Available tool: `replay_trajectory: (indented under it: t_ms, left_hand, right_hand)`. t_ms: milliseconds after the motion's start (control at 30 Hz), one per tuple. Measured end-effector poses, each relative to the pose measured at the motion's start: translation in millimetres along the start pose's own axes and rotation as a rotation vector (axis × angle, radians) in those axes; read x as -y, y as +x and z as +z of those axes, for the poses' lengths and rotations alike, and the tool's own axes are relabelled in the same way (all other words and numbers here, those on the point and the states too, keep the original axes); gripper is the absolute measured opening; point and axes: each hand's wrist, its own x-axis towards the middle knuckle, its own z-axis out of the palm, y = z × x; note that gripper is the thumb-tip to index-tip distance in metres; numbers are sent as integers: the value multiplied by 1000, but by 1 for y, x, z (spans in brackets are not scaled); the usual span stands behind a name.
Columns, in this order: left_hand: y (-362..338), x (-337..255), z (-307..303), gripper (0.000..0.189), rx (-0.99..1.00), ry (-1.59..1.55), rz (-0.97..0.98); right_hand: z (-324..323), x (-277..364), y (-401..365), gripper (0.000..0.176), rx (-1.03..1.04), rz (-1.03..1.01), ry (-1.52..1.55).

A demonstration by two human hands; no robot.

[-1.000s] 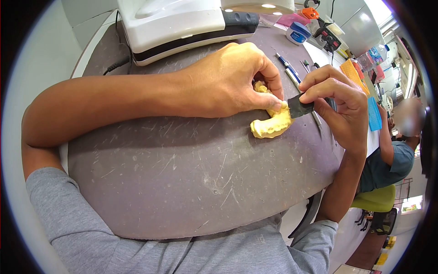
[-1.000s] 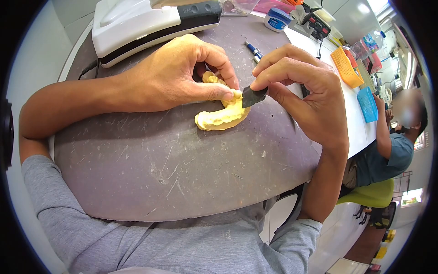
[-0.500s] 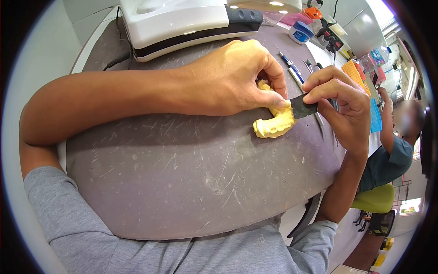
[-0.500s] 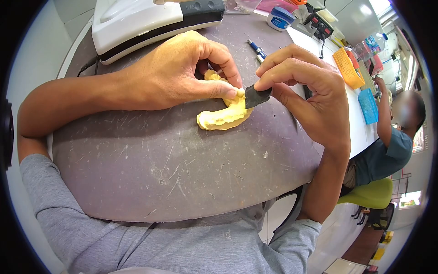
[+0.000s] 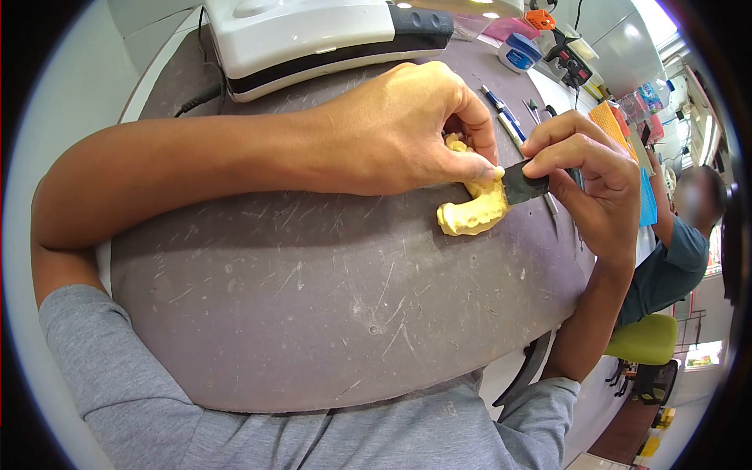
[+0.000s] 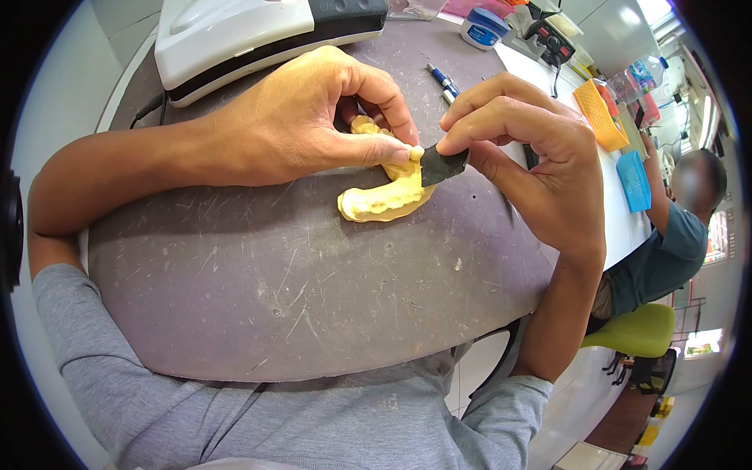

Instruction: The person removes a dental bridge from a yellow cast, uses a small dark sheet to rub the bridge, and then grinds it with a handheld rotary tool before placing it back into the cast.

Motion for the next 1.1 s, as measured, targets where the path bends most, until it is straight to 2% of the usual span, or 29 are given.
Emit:
replay_trajectory:
  t_ms: [333, 433, 500, 533, 600, 733, 800, 933, 1033, 1100]
  left_hand:
    - [-1, 0, 1, 25, 4, -11, -5]
    - [-1, -1, 0, 24, 13, -27, -12]
    - [-2, -1, 0, 24, 29, 12, -29]
    - [-2, -1, 1, 24, 28, 11, -29]
    - [0, -1, 2, 25, 20, -11, -19]
    - [0, -1, 2, 24, -13, -13, 19]
    - [2, 0, 2, 23, 2, -56, -35]
    - [6, 5, 5, 22, -7, -63, 16]
    - [6, 4, 5, 22, -13, -65, 46]
    - [-1, 1, 3, 23, 0, -64, -7]
  right_hand:
    - [2, 3, -1, 19, 8, -4, 5]
    - [2, 5, -3, 22, 74, 20, 6]
    - [8, 12, -3, 38, -111, 187, 86]
    - [8, 12, -3, 38, -110, 187, 86]
    - [8, 8, -4, 52, -142, 166, 12]
    - [4, -2, -9, 50, -155, 150, 32]
    - [5, -1, -8, 44, -100, 219, 48]
    - [11, 1, -6, 38, -73, 238, 25]
    - [12, 3, -5, 30, -14, 225, -20]
    - [15, 10, -4, 23, 19, 217, -16]
